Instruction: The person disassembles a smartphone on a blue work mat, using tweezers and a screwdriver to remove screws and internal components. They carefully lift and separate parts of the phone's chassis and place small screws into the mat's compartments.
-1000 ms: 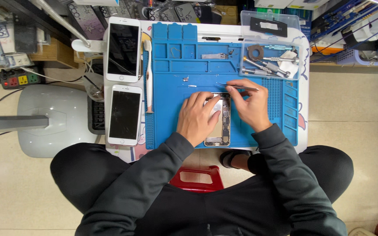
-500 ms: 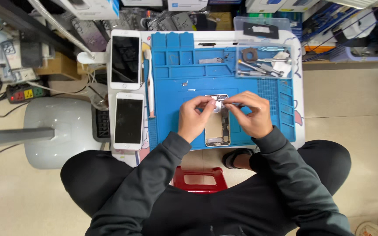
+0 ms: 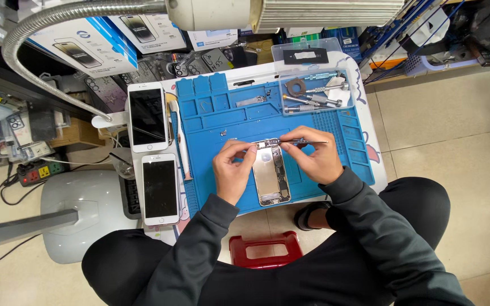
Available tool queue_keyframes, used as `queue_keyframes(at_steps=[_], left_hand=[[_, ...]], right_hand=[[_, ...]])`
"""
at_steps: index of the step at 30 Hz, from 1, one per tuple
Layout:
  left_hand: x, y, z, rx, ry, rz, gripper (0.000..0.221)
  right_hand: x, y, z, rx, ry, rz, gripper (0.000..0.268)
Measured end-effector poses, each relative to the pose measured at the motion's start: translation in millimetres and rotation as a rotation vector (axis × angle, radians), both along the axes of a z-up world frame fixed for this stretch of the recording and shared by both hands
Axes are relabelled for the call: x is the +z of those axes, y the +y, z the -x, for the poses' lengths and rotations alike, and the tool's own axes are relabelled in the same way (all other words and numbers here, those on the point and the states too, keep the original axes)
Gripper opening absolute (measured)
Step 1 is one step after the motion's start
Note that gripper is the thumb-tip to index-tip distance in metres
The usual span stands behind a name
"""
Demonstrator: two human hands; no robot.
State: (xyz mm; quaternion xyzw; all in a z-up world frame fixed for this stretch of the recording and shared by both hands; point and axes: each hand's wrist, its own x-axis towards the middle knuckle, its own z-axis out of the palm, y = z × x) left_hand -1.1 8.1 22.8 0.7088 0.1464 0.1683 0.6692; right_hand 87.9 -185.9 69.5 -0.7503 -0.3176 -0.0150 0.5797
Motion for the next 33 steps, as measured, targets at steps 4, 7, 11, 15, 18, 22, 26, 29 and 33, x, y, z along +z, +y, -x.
queue_keyframes(at_steps=[4,7,11,15,18,22,26,29,33], left_hand=[[5,0,-2,-0.014,-0.017,0.011,0.009],[13,-2,0,-0.052,-0.055,0.021,0.010],[20,-2,4,-0.072,-0.118,-0.029,0.010],[20,0,3,-0.081,-0.166,-0.030,0.010],[22,-2,4,-0.080,-0.185,-0.032,0.009],[28,-7,6,-0.092,-0.197,-0.029,0.008],[27,-5,6,-0.094,-0.210,-0.033,0.009],[26,-5,6,-0.096,-0.208,-0.030,0.009],[25,-5,6,-0.097,-0.203,-0.033,0.010]], right_hand=[[-2,-5,-3,-0.023,0.040,0.005,0.009],[3,-5,0,-0.027,0.030,-0.031,0.009],[8,-3,6,-0.016,-0.009,-0.047,0.010],[15,-2,8,-0.001,-0.069,-0.055,0.011],[7,-9,1,0.005,-0.153,-0.071,0.008],[17,-6,4,0.015,-0.184,-0.073,0.008],[19,-3,10,0.050,-0.222,-0.066,0.013],[19,-1,11,0.069,-0.217,-0.084,0.014],[19,-3,11,0.103,-0.207,-0.052,0.017]])
